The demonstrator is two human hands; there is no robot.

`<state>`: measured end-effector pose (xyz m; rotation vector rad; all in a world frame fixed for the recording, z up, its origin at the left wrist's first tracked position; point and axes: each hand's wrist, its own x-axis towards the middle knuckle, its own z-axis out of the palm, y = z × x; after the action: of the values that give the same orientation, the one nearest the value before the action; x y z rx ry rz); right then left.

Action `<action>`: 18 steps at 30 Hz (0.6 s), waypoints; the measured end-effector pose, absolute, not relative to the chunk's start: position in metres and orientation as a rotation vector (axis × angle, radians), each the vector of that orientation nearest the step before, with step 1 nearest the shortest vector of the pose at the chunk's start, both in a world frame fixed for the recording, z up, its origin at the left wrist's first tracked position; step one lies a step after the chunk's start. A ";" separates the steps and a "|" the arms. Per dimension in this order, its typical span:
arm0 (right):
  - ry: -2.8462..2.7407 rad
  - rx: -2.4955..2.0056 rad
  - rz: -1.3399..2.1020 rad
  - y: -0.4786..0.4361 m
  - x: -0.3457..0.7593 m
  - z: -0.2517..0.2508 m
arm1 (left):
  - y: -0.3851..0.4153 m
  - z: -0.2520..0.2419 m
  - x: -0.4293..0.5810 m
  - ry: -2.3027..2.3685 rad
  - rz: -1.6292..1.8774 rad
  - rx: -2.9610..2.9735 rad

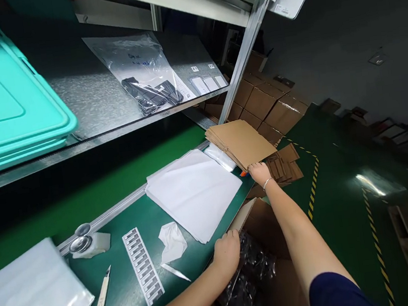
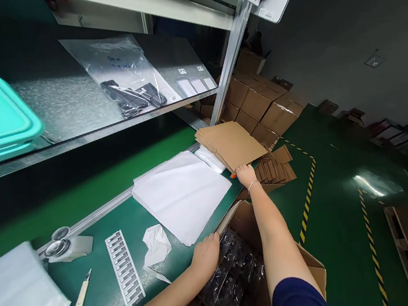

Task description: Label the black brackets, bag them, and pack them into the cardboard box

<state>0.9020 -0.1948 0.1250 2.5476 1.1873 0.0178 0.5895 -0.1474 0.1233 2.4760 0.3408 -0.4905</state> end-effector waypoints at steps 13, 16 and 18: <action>1.098 2.729 0.260 -0.177 0.868 0.150 | -0.149 0.119 0.589 0.363 -0.479 2.524; 1.027 2.796 0.441 -0.217 0.847 0.216 | -0.147 0.120 0.587 0.372 -0.437 2.517; 0.853 2.967 0.894 -0.268 0.827 0.270 | -0.146 0.122 0.586 0.379 -0.398 2.508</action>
<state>0.8274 -0.2679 0.2703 2.9671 0.8530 0.8936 0.5864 -0.1463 0.1222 2.5078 0.3792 -0.3975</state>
